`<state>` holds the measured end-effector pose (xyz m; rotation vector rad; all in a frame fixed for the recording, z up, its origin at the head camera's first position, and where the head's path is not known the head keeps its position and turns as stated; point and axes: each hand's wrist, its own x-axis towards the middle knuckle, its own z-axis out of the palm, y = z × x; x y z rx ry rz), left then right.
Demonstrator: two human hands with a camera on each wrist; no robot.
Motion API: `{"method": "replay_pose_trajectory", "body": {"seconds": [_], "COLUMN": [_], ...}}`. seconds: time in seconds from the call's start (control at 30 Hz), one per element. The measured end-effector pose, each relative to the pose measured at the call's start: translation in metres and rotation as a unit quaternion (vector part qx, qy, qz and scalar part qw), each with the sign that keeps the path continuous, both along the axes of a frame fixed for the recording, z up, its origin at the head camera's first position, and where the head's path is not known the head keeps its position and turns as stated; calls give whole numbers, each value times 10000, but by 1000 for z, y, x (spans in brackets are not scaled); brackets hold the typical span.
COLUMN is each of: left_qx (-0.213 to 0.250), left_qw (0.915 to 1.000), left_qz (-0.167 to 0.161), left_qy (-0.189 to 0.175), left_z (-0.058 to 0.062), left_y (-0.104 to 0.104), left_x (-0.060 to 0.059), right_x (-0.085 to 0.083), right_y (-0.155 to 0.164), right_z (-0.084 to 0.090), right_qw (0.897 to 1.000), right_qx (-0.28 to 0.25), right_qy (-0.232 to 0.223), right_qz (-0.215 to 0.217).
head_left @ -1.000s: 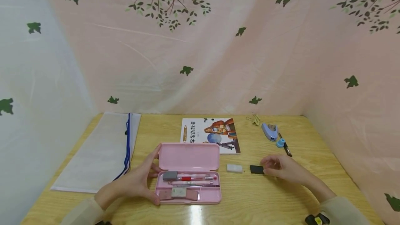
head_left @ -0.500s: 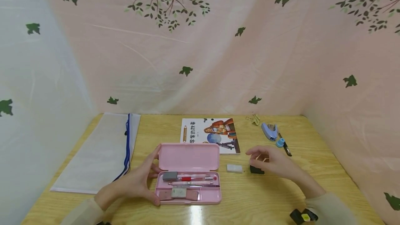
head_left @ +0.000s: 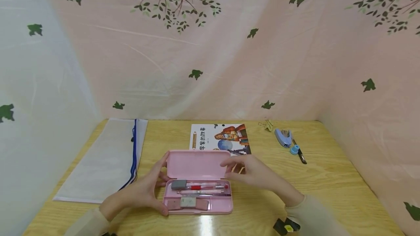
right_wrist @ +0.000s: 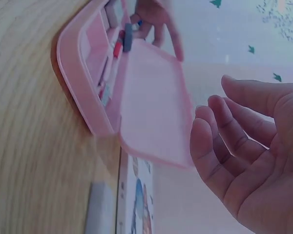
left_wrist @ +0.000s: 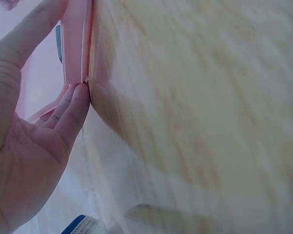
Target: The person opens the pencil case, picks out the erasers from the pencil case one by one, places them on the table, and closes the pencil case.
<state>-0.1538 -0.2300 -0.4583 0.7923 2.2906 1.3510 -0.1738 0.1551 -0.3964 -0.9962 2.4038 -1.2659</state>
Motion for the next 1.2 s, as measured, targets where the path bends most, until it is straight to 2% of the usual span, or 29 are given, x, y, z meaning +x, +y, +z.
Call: {"method": "replay_pose_trajectory", "body": {"seconds": [0.33,0.63,0.87,1.0,1.2], "left_qx": [-44,-51,43,74,-48], "left_qw": [9999,10000,10000,9998,9999], "left_qz": [8,45,21,16,86], "left_qy": [-96,-32,81,170,105], "left_z": [3,3,0,-2,-1], "left_y": [1,1,1,1,2], "left_x": [0,-1,2,2,3], "right_x": [-9,-11,-7,-4,1], "right_y": [-52,-91,-106,-109,-113], "right_z": [-22,-35,-39,-40,-40], "right_qw": [9992,9936,9930,9920,9896], "right_qx": [128,967,1057,1105,1274], "right_qy": [-50,465,371,494,585], "right_qz": [368,351,370,351,324]}}
